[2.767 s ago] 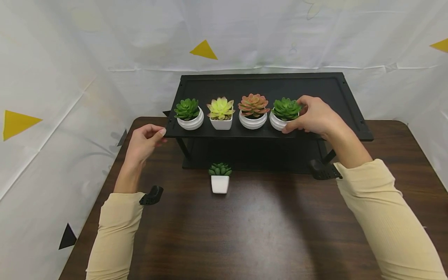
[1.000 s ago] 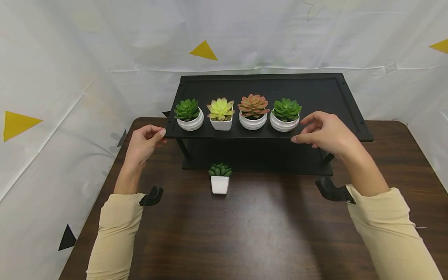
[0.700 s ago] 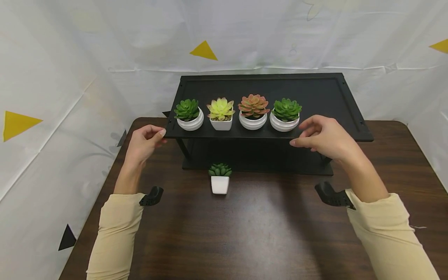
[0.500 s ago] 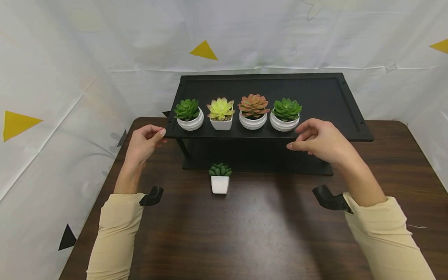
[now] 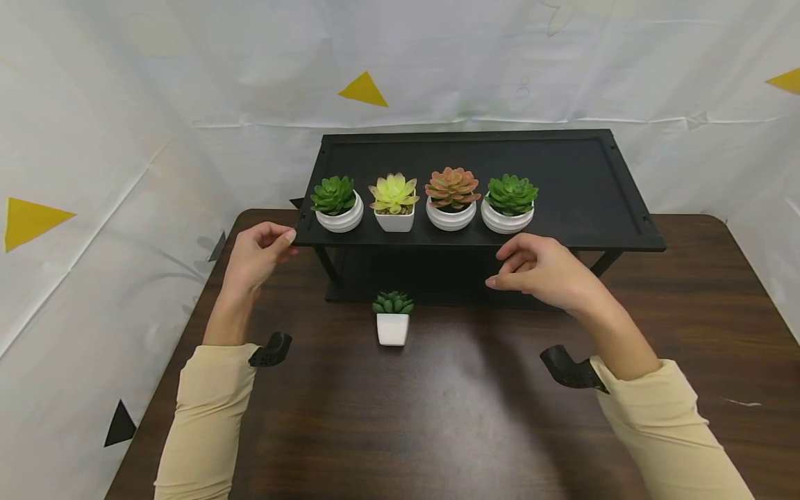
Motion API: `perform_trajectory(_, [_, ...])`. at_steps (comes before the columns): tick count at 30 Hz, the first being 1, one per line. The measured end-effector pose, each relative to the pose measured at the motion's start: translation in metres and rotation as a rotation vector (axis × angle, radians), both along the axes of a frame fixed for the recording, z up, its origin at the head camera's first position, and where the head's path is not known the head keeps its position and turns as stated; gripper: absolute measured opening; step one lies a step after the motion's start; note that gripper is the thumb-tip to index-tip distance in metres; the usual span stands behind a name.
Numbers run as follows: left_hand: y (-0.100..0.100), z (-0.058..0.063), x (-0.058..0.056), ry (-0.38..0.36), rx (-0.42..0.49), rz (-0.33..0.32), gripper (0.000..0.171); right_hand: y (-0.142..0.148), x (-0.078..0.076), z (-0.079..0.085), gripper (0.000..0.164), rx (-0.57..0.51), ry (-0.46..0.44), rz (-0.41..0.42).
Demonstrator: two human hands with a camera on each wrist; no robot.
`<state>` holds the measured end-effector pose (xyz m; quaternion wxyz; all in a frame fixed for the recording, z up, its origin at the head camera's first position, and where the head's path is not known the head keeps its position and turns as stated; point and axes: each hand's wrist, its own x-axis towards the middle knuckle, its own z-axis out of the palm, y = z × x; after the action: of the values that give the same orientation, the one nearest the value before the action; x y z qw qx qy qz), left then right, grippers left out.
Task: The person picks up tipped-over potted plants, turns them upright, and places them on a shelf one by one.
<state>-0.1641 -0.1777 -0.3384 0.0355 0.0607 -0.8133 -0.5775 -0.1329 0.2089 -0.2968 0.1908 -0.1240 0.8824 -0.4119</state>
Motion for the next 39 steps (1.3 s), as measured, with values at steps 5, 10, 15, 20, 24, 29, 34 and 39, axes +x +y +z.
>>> perform_trajectory(5, [0.0, 0.0, 0.0, -0.003, -0.004, 0.0, 0.017, -0.011, 0.001, -0.009, 0.034, -0.048, -0.049, 0.029])
perform_trajectory(10, [0.0, 0.0, 0.0, -0.008, -0.015, 0.002, 0.017, -0.022, 0.002, -0.022, 0.038, -0.075, -0.053, 0.057])
perform_trajectory(15, [0.0, 0.001, 0.0, -0.014, -0.015, -0.002, 0.018, -0.032, 0.003, -0.036, 0.041, -0.099, -0.076, 0.083])
perform_trajectory(20, [0.0, 0.0, 0.0, -0.015, -0.015, 0.001, 0.018, -0.041, 0.003, -0.05, 0.04, -0.126, -0.108, 0.103])
perform_trajectory(24, [-0.001, 0.0, 0.0, -0.013, -0.011, 0.0, 0.018, -0.048, 0.003, -0.061, 0.039, -0.156, -0.123, 0.127])
perform_trajectory(29, [0.0, 0.0, 0.0, -0.012, -0.009, -0.001, 0.018, -0.055, 0.004, -0.071, 0.038, -0.18, -0.128, 0.157])
perform_trajectory(34, [0.0, 0.0, 0.0, -0.012, -0.01, 0.001, 0.018, -0.063, 0.005, -0.08, 0.037, -0.18, -0.123, 0.162])
perform_trajectory(39, [0.0, 0.001, 0.0, -0.014, -0.006, -0.001, 0.018, -0.07, 0.007, -0.094, 0.039, -0.158, -0.114, 0.151])
